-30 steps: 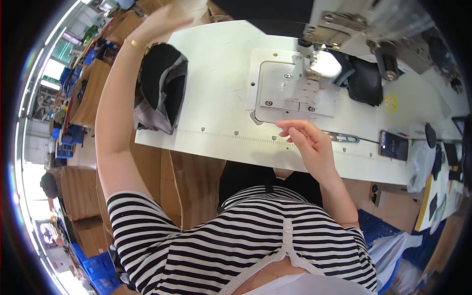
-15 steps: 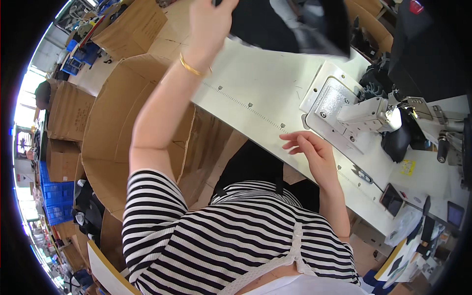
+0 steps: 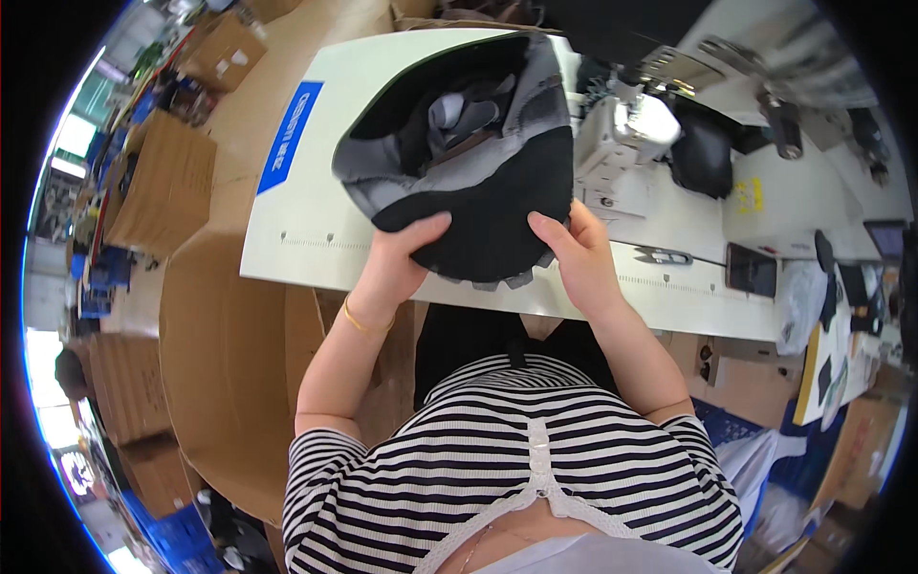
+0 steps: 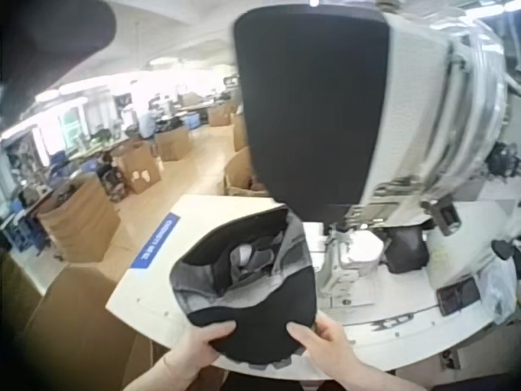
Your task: The recorder is sewing shoe components using an industrial sewing machine.
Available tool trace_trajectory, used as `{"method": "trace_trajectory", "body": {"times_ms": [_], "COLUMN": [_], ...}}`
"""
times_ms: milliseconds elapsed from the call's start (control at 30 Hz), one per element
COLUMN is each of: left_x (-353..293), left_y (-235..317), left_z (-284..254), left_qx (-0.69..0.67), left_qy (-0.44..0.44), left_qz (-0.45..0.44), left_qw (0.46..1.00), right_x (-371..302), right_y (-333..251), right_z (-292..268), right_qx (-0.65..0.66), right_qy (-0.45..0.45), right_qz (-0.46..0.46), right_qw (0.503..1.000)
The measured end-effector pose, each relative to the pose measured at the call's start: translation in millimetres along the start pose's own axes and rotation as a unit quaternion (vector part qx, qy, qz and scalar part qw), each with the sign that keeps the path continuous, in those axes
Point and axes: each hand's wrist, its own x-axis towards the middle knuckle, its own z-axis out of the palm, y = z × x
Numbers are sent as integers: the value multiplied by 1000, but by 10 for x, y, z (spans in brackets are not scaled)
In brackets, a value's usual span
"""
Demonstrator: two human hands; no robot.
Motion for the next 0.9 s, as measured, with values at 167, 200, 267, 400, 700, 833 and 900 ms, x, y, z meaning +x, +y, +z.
{"method": "trace_trajectory", "body": {"times_ms": [167, 200, 267, 400, 700, 833, 900], "left_x": [-42, -32, 14, 143, 334, 347, 333], "left_y": [48, 59, 100, 158, 245, 238, 230], "left_z": [283, 312, 342, 442, 698, 662, 655], "left_qx": [97, 93, 89, 84, 63, 62, 56], "left_qy": [-25, -48, -76, -65, -31, -30, -15], "left_qz": [68, 70, 70, 80, 90, 85, 87], "left_qw": [993, 992, 991, 991, 993, 994, 994], "right_x": [-204, -233, -259, -188, -8, -49, -52], "right_y": [-257, -298, -366, -436, -508, -512, -508], "right_z": [-14, -4, -10, -48, -135, -99, -90], "right_qx": [-13, 14, 39, 79, 112, 96, 98], "right_qy": [32, 24, 23, 12, 62, 53, 51], "right_qz": [11, -5, -21, 13, -9, 1, -4], "right_qw": [999, 1000, 999, 997, 992, 994, 994]}}
